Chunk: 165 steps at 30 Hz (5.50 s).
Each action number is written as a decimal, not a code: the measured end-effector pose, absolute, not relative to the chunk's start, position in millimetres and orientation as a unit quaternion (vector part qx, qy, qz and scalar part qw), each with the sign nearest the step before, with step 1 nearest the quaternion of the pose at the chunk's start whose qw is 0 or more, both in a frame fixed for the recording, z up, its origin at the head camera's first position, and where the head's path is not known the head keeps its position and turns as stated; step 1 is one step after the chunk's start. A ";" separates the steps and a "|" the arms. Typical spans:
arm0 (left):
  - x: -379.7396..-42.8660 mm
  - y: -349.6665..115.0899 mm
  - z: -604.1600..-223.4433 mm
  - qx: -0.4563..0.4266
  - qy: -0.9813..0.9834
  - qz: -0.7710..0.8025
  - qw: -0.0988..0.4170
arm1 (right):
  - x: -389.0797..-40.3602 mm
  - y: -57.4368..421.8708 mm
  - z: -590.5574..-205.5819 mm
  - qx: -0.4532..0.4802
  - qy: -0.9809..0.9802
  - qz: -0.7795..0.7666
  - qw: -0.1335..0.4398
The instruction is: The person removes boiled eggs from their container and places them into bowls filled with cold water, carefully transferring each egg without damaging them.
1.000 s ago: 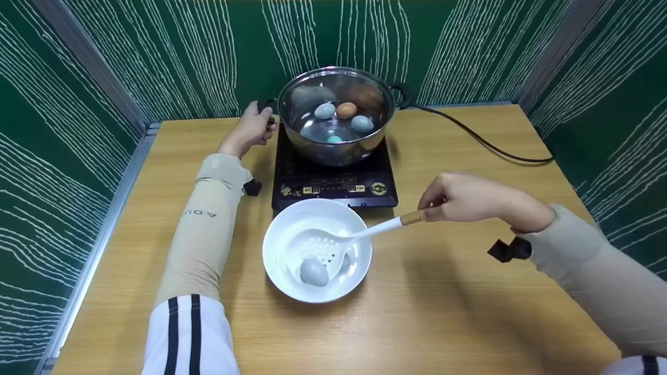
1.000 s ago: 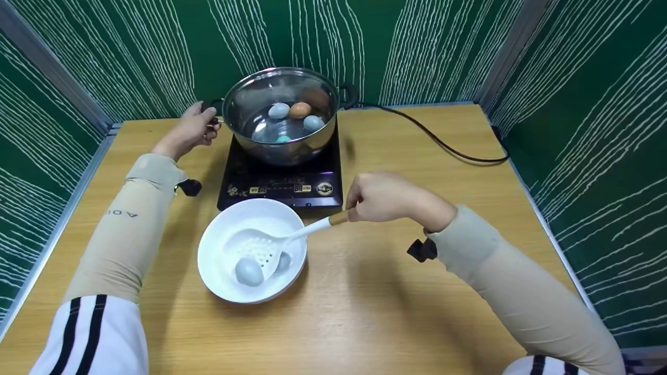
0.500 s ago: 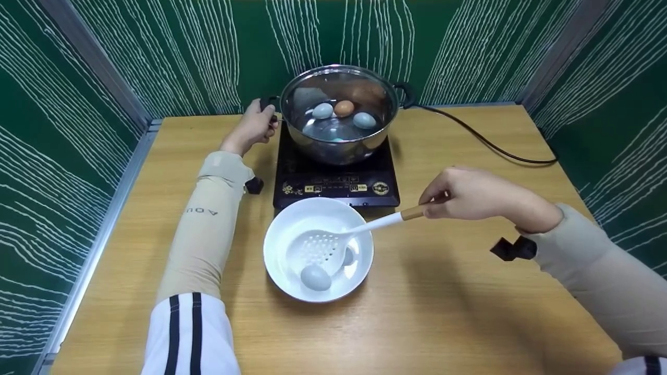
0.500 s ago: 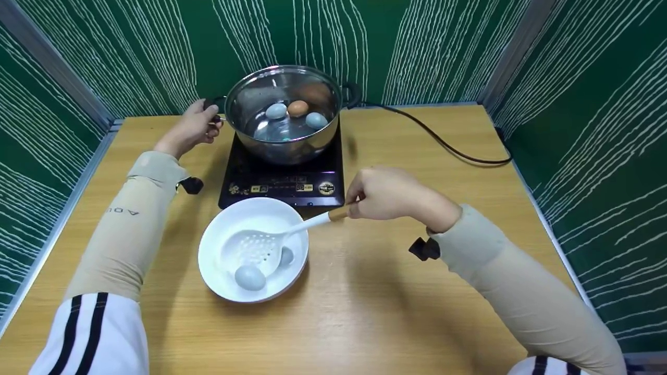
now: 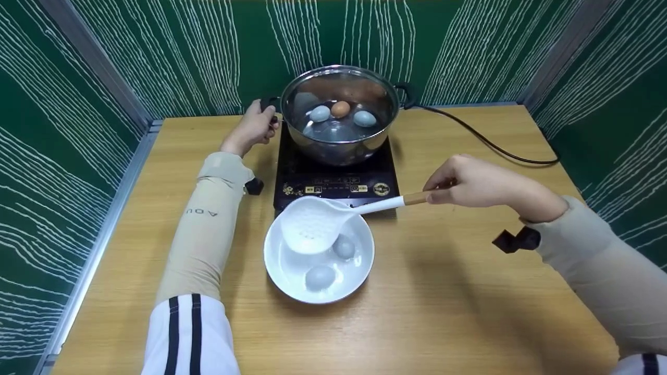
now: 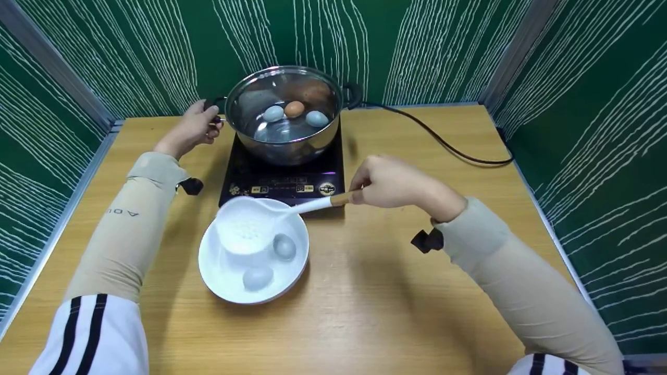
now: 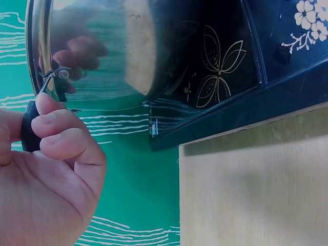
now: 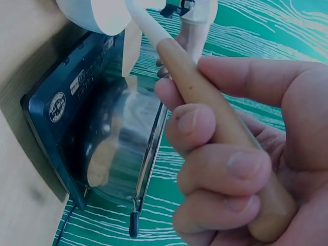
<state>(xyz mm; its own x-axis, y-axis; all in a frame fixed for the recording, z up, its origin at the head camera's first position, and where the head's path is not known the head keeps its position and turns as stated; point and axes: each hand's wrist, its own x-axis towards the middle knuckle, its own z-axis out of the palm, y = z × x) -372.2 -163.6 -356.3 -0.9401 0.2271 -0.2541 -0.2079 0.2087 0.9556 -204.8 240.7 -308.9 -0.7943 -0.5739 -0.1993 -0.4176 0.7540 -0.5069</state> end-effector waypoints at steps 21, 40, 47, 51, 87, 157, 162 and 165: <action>-372.9 -162.7 -359.8 0.012 0.781 0.605 0.156 | -234.7 267.8 -270.1 -0.131 0.920 -0.308 0.204; -371.2 -160.5 -355.7 0.005 0.772 0.615 0.161 | -257.8 269.1 -248.4 -0.085 0.933 -0.319 0.142; -375.7 -162.1 -360.7 0.009 0.766 0.622 0.160 | -271.0 266.7 -248.8 -0.063 0.937 -0.318 0.132; -382.4 -164.7 -369.6 0.012 0.764 0.626 0.158 | -279.5 263.5 -250.2 -0.055 0.942 -0.304 0.131; -386.9 -164.6 -373.2 0.007 0.774 0.616 0.147 | -312.2 217.8 -261.0 -0.054 0.995 -0.066 0.054; -367.1 -160.5 -353.3 0.001 0.763 0.624 0.171 | -326.0 241.0 -270.4 -0.029 0.920 -0.310 0.239; -365.7 -160.6 -351.9 0.006 0.770 0.615 0.169 | -321.5 244.8 -269.1 -0.025 0.919 -0.318 0.234; -365.0 -160.8 -350.9 0.008 0.774 0.610 0.169 | -318.9 247.3 -267.9 -0.021 0.920 -0.315 0.233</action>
<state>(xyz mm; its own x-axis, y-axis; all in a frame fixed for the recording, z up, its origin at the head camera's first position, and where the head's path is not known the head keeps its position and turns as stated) -365.0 -160.8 -350.9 -0.9425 0.2193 -0.2523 -0.1944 0.2547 0.9473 -318.9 247.3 -267.9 -0.8908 -0.1861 -0.4145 0.1075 0.8001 -0.5902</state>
